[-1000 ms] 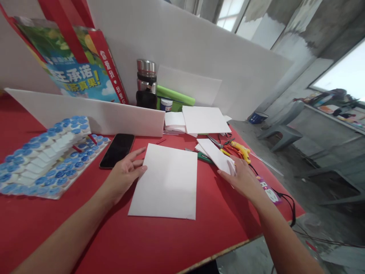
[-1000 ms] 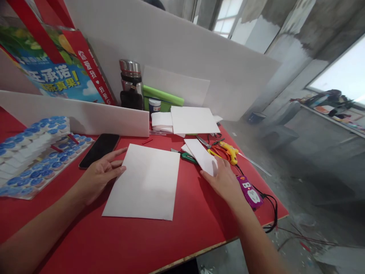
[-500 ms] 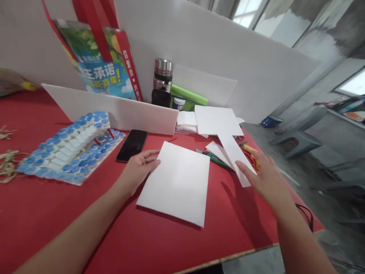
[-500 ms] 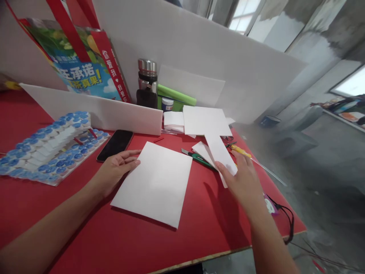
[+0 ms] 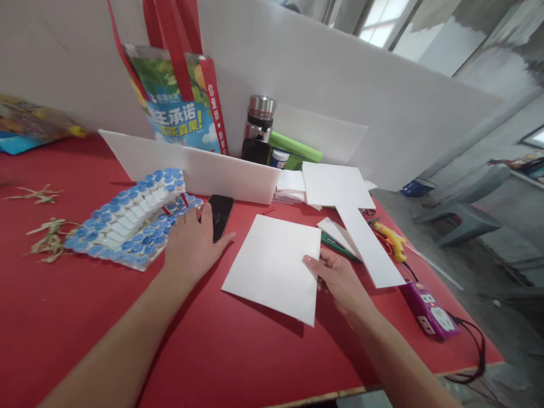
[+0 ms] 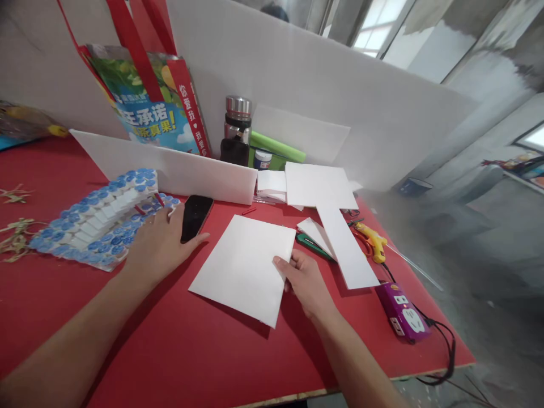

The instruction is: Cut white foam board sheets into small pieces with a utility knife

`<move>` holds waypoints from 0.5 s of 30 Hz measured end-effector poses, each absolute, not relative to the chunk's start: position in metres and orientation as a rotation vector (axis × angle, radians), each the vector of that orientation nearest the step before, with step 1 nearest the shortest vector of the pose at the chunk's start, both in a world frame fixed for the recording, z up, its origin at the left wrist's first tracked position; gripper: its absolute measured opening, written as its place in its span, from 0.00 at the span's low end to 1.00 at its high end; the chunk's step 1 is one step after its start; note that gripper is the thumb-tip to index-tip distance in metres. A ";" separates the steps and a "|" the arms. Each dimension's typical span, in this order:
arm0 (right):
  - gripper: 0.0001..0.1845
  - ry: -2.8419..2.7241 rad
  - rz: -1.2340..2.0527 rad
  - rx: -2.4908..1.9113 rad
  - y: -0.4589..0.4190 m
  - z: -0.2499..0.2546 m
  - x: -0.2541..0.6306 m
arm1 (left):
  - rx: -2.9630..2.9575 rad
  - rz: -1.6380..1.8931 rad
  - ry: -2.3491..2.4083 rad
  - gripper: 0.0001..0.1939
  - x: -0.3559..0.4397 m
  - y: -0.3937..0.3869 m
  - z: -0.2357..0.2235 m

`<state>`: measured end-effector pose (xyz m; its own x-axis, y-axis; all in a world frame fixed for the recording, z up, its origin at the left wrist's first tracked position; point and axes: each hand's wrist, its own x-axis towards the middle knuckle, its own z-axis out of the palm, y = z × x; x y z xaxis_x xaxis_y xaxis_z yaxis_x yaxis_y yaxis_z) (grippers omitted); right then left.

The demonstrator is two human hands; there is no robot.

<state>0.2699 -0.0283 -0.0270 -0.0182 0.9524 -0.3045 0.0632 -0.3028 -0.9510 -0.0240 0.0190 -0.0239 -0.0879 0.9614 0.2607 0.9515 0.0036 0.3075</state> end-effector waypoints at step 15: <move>0.36 -1.449 1.481 -1.571 -0.020 -0.027 0.257 | 1.652 0.721 2.107 0.49 -0.042 0.034 -0.011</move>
